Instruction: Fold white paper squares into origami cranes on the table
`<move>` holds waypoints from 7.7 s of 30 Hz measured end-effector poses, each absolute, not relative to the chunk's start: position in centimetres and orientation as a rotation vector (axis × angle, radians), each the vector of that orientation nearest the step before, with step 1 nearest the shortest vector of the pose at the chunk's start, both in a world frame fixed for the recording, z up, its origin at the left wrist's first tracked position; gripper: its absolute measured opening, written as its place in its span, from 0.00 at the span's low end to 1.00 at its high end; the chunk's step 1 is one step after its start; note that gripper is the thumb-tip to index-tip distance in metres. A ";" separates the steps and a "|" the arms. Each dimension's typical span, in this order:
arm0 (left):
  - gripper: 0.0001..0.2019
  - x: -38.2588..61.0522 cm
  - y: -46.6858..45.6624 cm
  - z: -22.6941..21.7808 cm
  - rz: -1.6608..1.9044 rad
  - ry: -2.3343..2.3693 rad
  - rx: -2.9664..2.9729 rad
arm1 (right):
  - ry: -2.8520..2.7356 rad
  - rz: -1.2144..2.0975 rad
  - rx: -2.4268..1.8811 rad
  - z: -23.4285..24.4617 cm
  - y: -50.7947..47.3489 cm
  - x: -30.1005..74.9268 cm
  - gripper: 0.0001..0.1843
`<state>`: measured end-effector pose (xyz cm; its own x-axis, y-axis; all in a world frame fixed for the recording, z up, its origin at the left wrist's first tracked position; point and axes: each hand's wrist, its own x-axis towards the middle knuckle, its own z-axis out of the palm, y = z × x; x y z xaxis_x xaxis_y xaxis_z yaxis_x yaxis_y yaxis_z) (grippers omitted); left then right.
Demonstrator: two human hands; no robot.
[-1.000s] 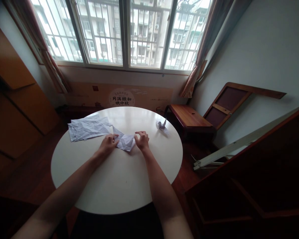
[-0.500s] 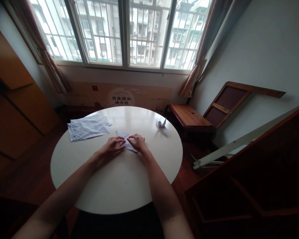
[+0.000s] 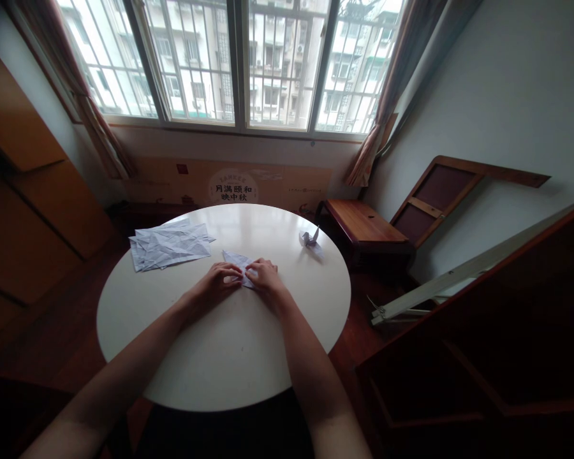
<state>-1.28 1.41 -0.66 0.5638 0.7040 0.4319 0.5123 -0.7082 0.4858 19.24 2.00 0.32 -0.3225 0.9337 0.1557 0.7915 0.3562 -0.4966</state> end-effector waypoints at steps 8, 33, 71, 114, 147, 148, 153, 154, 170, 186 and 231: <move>0.13 -2.2 2.2 -0.7 0.882 0.858 2.225 | -2.207 0.467 -1.498 -0.2 2.3 19.3 0.13; 0.08 -2.9 1.7 0.4 0.924 0.905 2.373 | -2.194 0.488 -1.462 0.2 2.0 19.5 0.16; 0.08 -2.4 1.8 -0.3 0.836 1.327 2.466 | -2.154 0.564 -1.339 -0.3 2.7 19.9 0.14; 0.11 -2.0 2.0 -0.9 0.792 1.332 2.589 | -2.186 0.548 -1.071 -1.0 2.4 18.5 0.11; 0.10 -1.8 2.4 -1.2 0.812 1.313 2.521 | -2.030 0.320 -1.604 0.0 2.7 20.0 0.13; 0.10 -1.8 2.4 -1.2 0.810 1.317 2.524 | -2.015 0.308 -1.630 -0.1 2.7 20.1 0.13; 0.10 -1.8 2.4 -1.3 0.804 1.313 2.547 | -1.958 0.275 -1.729 -0.3 2.8 20.3 0.15; 0.10 -1.8 2.4 -1.3 0.805 1.312 2.547 | -1.948 0.272 -1.750 -0.3 2.7 20.3 0.15; 0.10 -1.8 2.3 -1.2 0.826 1.305 2.528 | -1.876 0.243 -1.737 0.0 2.6 20.2 0.20; 0.11 -1.9 2.3 -1.3 0.809 1.297 2.547 | -2.060 0.539 -1.273 -0.3 2.6 19.2 0.12; 0.10 -2.0 2.4 -1.5 0.780 1.298 2.563 | -2.083 0.562 -1.286 -0.1 2.4 19.1 0.12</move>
<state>-2.00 2.43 -1.46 0.4861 0.7887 0.3764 0.7029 -0.6088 0.3679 19.09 2.44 -0.07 -0.3343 0.8997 0.2808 0.6362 0.4352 -0.6371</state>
